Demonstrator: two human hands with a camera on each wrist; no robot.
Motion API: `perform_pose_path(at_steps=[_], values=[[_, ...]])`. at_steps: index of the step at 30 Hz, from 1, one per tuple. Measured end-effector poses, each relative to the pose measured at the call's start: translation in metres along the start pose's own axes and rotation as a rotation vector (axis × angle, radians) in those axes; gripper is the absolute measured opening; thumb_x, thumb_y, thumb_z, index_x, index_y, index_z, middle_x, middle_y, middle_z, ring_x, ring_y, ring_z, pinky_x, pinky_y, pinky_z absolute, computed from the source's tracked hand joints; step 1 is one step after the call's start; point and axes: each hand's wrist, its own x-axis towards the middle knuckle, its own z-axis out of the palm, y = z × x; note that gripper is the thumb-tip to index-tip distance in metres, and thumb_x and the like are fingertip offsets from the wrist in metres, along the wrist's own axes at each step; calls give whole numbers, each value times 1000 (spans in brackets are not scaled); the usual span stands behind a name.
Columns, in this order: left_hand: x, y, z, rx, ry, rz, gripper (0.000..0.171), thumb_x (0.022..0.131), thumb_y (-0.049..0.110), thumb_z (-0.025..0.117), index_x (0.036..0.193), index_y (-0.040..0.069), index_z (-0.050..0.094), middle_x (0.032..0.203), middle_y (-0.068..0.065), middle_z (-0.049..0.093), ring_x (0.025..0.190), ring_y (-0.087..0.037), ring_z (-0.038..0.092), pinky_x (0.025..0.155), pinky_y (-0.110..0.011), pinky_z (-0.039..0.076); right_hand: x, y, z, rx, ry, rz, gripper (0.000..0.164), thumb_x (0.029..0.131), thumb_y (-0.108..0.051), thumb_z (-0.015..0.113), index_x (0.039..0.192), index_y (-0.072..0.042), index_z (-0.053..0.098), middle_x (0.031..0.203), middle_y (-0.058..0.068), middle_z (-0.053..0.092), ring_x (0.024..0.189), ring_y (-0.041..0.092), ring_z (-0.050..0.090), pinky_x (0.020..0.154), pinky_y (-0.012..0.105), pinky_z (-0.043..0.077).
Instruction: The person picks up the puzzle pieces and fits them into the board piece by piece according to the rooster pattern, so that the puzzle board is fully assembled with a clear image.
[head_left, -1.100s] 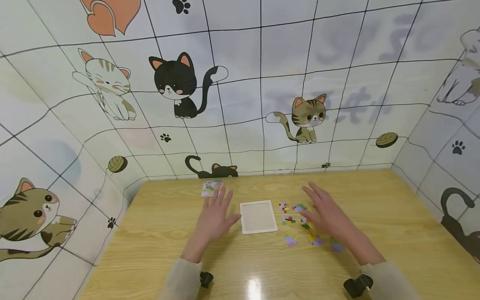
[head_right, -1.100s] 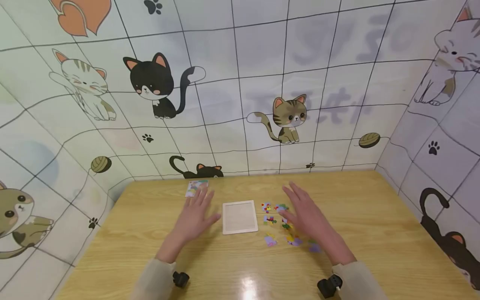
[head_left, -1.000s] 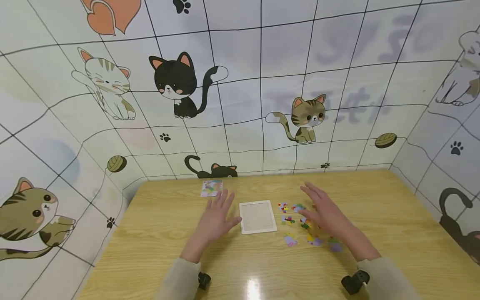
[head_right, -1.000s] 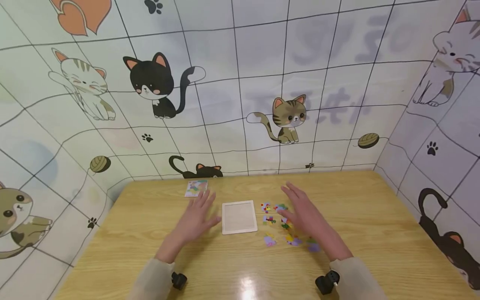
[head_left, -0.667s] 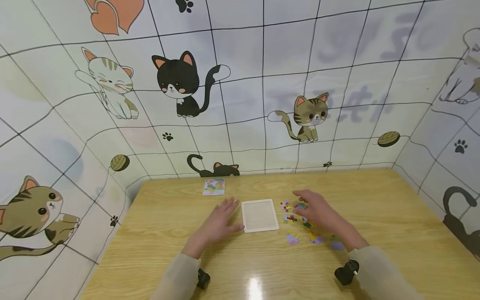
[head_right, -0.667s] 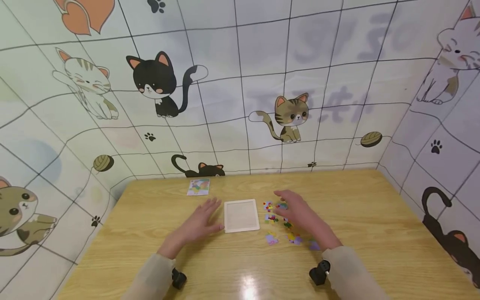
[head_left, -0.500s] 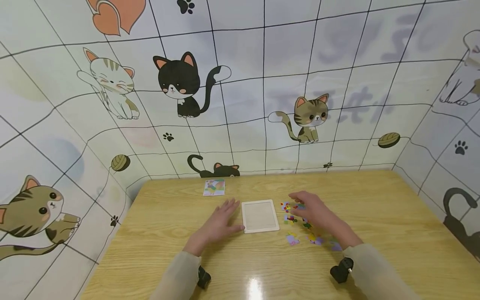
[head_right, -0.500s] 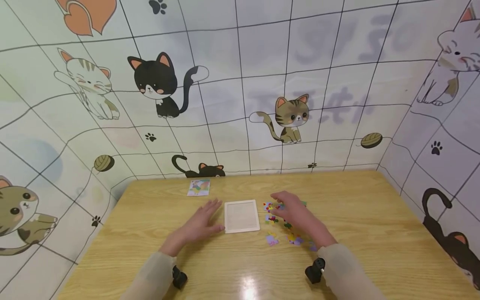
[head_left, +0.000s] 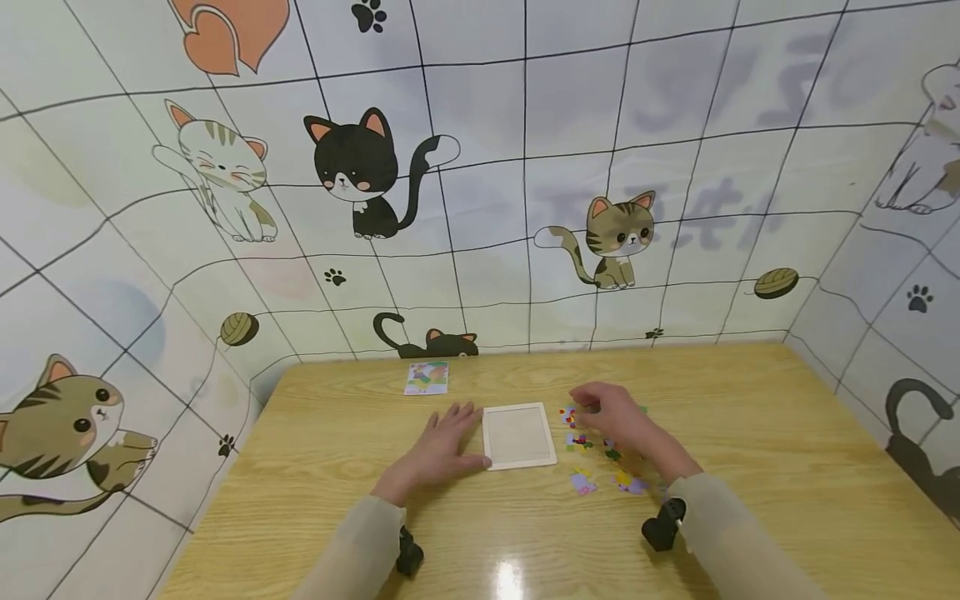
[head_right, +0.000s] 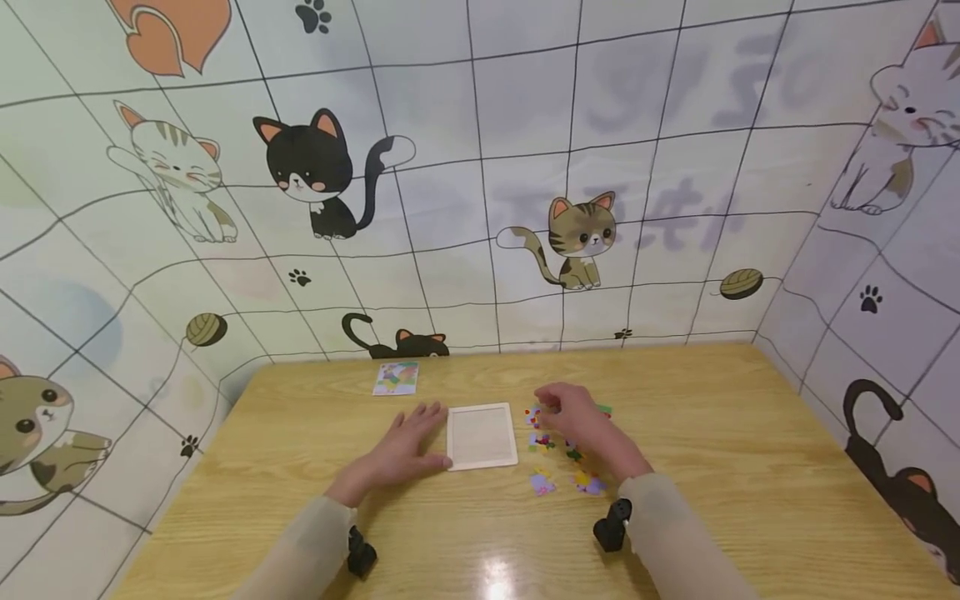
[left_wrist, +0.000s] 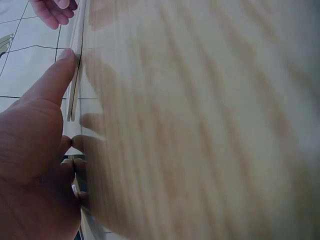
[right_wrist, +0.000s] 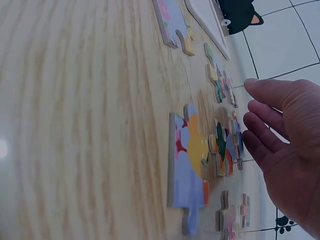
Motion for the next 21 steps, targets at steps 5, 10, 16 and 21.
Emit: perform_pose_path(at_steps=[5, 10, 16, 21], values=[[2, 1, 0, 23, -16, 2, 87, 96, 52, 67, 160, 6, 33, 168, -17, 22, 155, -41, 13, 120, -65, 6, 6, 7, -1, 36, -22, 8, 40, 98, -7, 69, 135, 6, 61, 126, 18, 65, 114, 36, 60, 95, 52, 50], [2, 4, -2, 38, -34, 9, 89, 95, 52, 69, 160, 5, 33, 167, -18, 22, 154, -41, 13, 119, -66, 6, 9, 13, -3, 73, -62, 15, 41, 98, -9, 70, 135, 6, 60, 128, 18, 64, 115, 35, 59, 97, 50, 49], [3, 3, -3, 69, -45, 17, 89, 94, 53, 69, 161, 7, 32, 168, -18, 22, 155, -41, 12, 119, -65, 7, 11, 13, -6, 53, -83, 18, 38, 96, -13, 73, 130, 3, 64, 120, 12, 66, 108, 29, 59, 94, 47, 49], [4, 4, -5, 90, -51, 17, 89, 94, 54, 68, 162, 9, 32, 168, -17, 21, 155, -41, 12, 120, -64, 8, 13, 14, -7, 54, -99, 5, 40, 95, -17, 76, 129, 2, 65, 118, 10, 66, 106, 27, 59, 94, 46, 48]])
